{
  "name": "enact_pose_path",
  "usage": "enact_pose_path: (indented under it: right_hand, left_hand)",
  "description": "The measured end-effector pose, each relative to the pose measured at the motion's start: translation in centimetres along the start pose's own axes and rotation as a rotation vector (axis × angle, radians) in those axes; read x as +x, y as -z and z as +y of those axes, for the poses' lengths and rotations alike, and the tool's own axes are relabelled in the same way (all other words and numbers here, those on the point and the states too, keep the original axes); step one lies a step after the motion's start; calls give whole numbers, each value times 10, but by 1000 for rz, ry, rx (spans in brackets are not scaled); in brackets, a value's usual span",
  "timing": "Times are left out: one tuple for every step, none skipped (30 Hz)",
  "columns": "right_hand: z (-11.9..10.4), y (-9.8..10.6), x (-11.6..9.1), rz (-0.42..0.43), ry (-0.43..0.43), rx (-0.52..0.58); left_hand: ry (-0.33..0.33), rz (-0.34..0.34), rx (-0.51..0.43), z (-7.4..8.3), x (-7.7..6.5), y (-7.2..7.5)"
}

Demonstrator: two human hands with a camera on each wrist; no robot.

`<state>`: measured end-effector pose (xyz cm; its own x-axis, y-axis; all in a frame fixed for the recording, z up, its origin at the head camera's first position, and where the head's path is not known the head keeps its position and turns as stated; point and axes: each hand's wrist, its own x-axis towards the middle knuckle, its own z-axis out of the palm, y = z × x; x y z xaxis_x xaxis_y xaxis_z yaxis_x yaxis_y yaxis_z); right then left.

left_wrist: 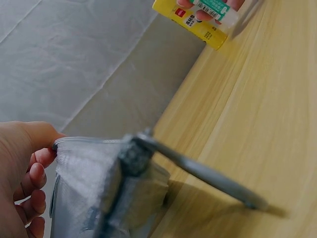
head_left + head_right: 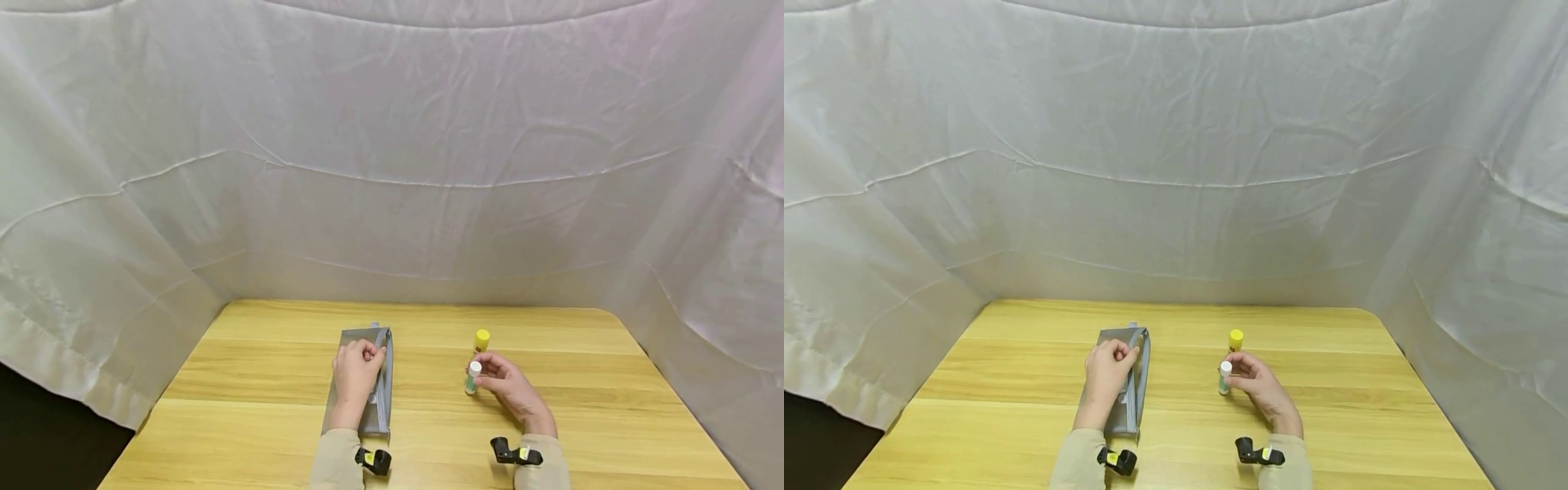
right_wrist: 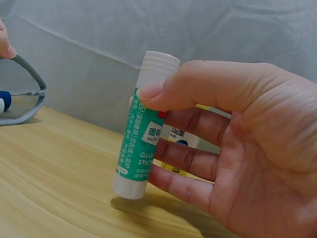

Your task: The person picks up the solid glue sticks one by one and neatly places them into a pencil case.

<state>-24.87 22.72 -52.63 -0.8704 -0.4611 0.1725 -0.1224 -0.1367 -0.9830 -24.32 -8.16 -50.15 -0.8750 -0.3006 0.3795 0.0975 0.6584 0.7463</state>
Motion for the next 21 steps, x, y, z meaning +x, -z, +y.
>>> enact_pose_path:
  right_hand:
    - [0, -1, 1, -6, 3, 0]
    - [1, -1, 1, -11, 5, -1]
    - [1, -2, 2, -15, 9, -3]
    - [1, -2, 3, -16, 10, -4]
    - [1, -2, 3, -19, 12, -4]
    - [2, -3, 4, -18, 9, -6]
    - [2, -3, 5, -18, 9, -8]
    - [2, -4, 5, -19, 9, -9]
    - [2, -4, 6, -21, 11, -9]
    - [2, -5, 6, -22, 10, -10]
    - [1, -5, 7, -25, 12, -11]
    - [1, -6, 7, -27, 10, -13]
    - [1, -7, 8, -31, 9, -12]
    - [0, -8, 8, -35, 9, -11]
    - [0, -9, 9, -39, 11, -8]
    - [0, -10, 9, -43, 12, -7]
    - [-1, -11, 10, -49, 14, -4]
    - [-1, -12, 11, -55, 20, -3]
    - [0, -13, 11, -61, 27, 1]
    - [0, -14, 12, -67, 33, 3]
    - [0, -14, 13, -73, 37, 3]
  left_hand:
    - [1, 0, -2, 0, 0, 0]
    - [-1, 1, -1, -1, 0, 0]
    - [-1, 2, -1, -1, 0, 0]
    - [-2, 3, -1, -1, 1, -1]
    - [-2, 4, 0, -2, 1, -1]
    - [-2, 5, 0, -2, 1, -1]
    - [-3, 5, 1, -2, 1, -1]
    - [-5, 6, 2, -2, 1, -1]
    - [-6, 7, -1, -2, 1, -1]
    - [-8, 8, -1, -2, 1, -1]
    - [-9, 9, -2, -2, 1, -1]
    - [-11, 10, -4, -2, 1, -1]
    - [-12, 12, -5, -2, 1, 0]
    - [-13, 13, -6, -1, 1, 0]
    - [-14, 15, -6, -1, 1, 0]
    - [-14, 17, -4, -1, 1, 0]
    - [-15, 18, -2, -1, 1, 0]
    - [-15, 19, -1, 0, 1, 0]
    - [-15, 20, 1, 0, 1, 0]
    - [-14, 19, 2, 0, 0, 1]
    - [-13, 19, 3, 1, 0, 1]
